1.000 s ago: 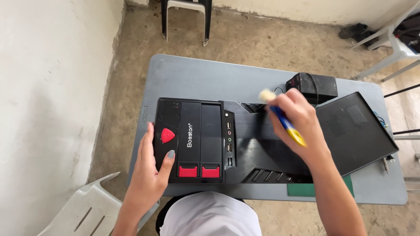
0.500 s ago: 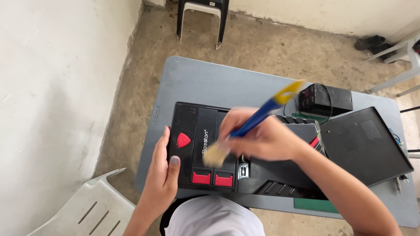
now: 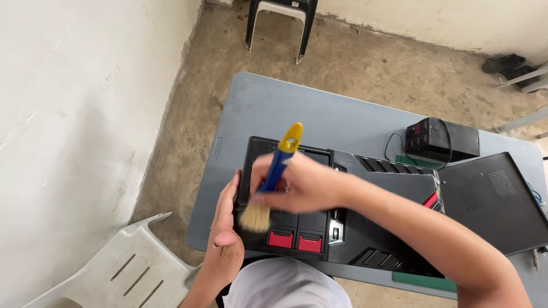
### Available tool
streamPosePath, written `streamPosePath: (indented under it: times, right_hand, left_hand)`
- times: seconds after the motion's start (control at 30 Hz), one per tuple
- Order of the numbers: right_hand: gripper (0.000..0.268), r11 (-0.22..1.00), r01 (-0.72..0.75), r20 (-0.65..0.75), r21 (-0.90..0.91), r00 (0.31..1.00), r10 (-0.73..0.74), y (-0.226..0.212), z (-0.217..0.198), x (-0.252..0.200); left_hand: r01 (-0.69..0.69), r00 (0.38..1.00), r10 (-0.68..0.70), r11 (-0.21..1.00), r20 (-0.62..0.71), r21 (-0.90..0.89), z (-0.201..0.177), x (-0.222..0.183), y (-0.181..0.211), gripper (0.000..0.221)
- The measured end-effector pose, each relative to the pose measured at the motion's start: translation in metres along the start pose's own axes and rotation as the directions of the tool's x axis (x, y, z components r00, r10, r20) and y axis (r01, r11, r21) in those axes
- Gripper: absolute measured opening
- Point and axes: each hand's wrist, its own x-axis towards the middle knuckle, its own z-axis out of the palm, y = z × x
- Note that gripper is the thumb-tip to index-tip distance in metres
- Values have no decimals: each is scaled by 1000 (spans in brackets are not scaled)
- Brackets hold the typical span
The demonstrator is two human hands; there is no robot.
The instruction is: Final assembly of a desktop computer including internal cable connections, closing the case, and cleaning the exterior with a brush.
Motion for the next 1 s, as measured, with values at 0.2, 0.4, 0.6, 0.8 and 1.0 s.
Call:
streamPosePath:
  times: [0.2, 0.4, 0.6, 0.8, 1.0]
  right_hand:
    - [16, 910, -75, -320, -408, 945, -66, 17, -24, 13]
    - [10, 994, -38, -39, 106, 998, 42, 8, -5, -7]
    - [24, 812, -570, -493, -124, 746, 448, 76, -71, -88]
    - [21, 657, -576, -667, -486, 730, 146, 59, -54, -141]
    - [7, 927, -262, -493, 267, 790, 365, 6, -23, -123]
  left_hand:
    - [-40, 999, 40, 999, -3, -26, 1, 2, -2, 125]
    - [0, 1000, 0, 1000, -6, 7, 0, 2, -4, 127]
    - [29, 999, -29, 1000, 12, -7, -1, 3, 3, 112]
    - [105, 994, -104, 994, -39, 36, 0, 7, 12, 94]
    - [43, 998, -40, 997, -51, 58, 1, 6, 8, 66]
